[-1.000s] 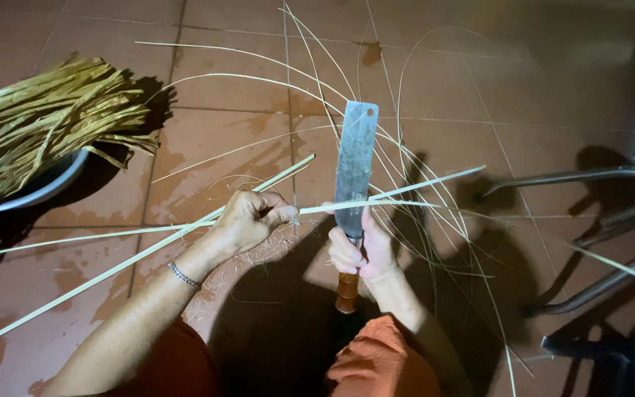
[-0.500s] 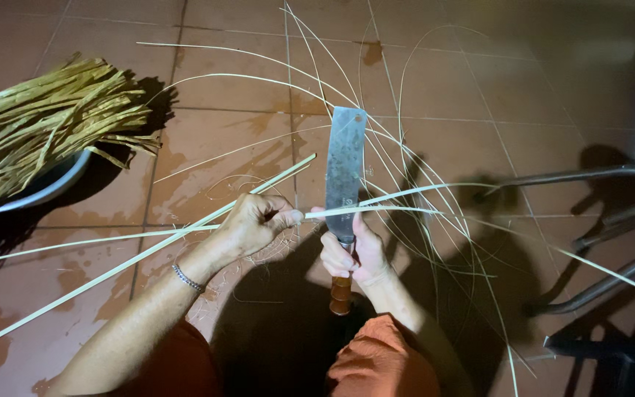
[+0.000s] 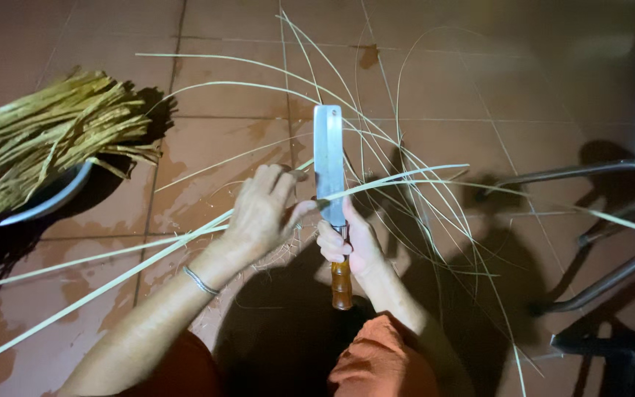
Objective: The person uses a large knife to split long bamboo strips into thinner strands. They hold the bamboo with one hand and repeatedly draw the knife along the length of the strip to peel off thin layers, which fall onto the floor.
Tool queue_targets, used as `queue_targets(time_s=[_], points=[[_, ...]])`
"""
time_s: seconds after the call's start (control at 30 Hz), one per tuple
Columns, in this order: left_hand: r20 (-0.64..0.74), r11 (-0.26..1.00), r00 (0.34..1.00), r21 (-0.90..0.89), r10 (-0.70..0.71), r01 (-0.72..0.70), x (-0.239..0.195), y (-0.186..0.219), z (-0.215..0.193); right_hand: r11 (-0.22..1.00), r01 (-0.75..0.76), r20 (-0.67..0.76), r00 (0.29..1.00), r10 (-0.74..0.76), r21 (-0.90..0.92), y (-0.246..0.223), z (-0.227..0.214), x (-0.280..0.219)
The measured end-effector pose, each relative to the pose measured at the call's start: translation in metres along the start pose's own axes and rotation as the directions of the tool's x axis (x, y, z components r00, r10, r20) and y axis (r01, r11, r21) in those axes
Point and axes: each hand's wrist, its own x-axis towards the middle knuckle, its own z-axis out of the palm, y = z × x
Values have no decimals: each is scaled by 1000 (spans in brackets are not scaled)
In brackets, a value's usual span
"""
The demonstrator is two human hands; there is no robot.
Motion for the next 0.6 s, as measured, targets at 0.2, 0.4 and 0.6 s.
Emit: queue_targets(time_s=[0.2, 0.4, 0.6], points=[[31, 987, 994, -124, 103, -99, 37, 33, 46, 999, -32, -127, 992, 26, -41, -3, -40, 9], [114, 978, 991, -203, 71, -46, 80, 29, 132, 997, -24, -176, 984, 12, -68, -13, -50, 2], [442, 445, 889, -776, -122, 447, 89, 6, 190, 996, -39, -213, 977, 20, -85, -25, -56, -8]])
